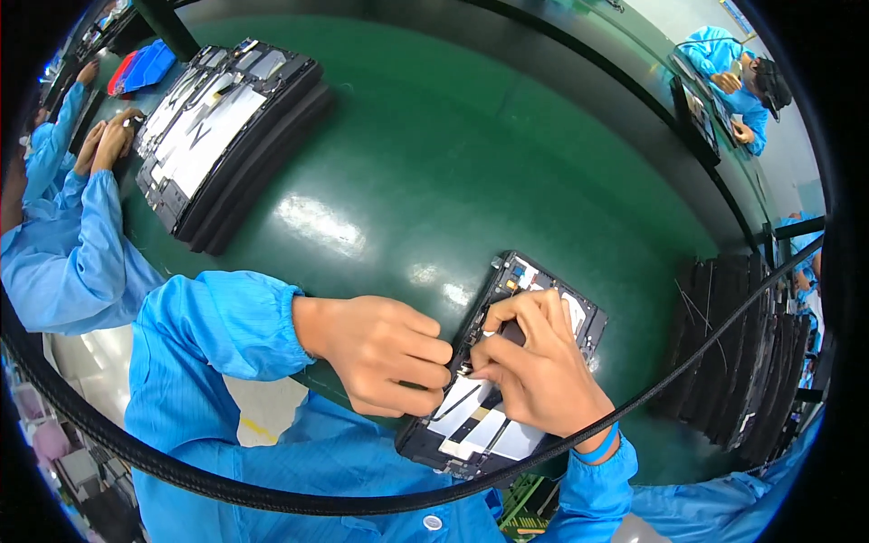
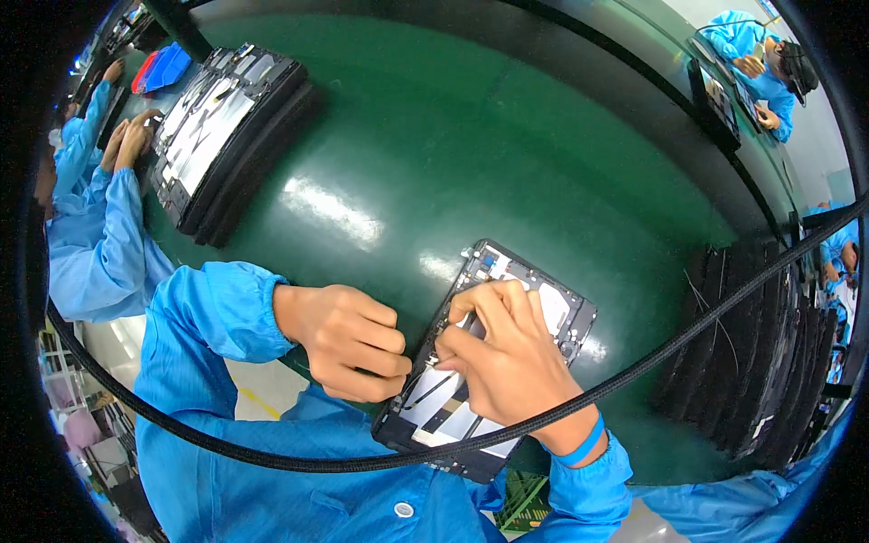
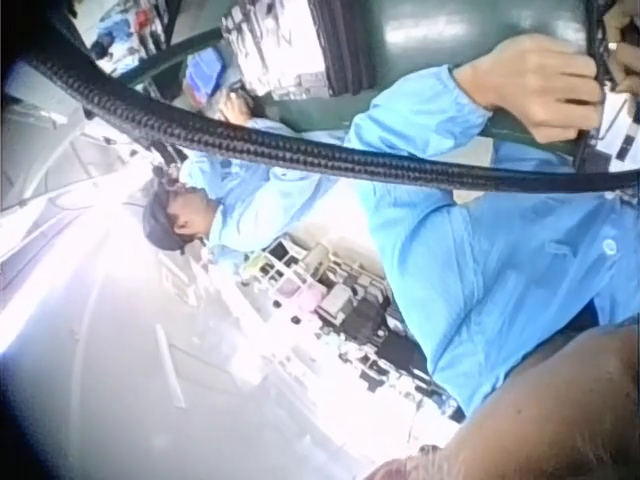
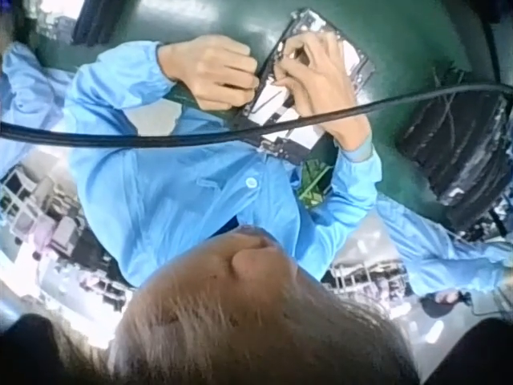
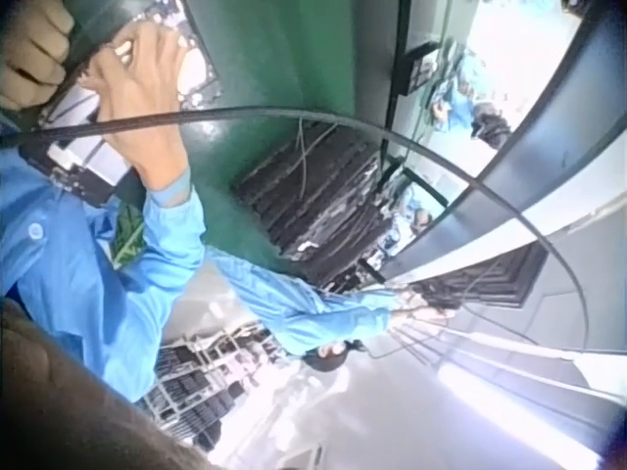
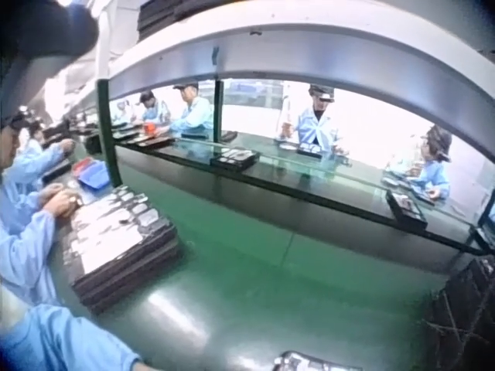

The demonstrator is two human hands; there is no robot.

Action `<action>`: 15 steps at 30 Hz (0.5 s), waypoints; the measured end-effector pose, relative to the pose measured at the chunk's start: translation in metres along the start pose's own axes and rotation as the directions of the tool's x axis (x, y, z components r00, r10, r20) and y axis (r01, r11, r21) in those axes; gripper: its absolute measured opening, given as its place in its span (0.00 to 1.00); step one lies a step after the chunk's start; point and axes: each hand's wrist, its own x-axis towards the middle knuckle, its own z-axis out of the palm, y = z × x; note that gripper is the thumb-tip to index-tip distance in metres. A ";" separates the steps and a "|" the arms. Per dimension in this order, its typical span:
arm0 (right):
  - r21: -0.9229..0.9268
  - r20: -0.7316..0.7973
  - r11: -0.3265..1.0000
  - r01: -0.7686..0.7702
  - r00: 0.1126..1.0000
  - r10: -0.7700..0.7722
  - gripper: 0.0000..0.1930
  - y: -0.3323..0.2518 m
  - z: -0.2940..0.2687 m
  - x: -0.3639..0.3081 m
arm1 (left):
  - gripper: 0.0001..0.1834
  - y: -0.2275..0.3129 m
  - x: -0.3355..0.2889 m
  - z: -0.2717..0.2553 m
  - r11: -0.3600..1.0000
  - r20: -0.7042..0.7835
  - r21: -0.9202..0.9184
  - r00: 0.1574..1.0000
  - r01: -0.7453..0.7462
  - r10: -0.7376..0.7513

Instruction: The person assembles an electronic device by hand, connecting electronic components and a ribbon cable to a tablet screen and device housing.

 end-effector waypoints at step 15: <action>-0.134 -0.087 0.983 0.122 0.987 -0.134 0.14 0.009 0.011 -0.009 | 0.09 0.004 -0.002 0.000 0.938 0.058 0.064 0.939 -0.341 0.338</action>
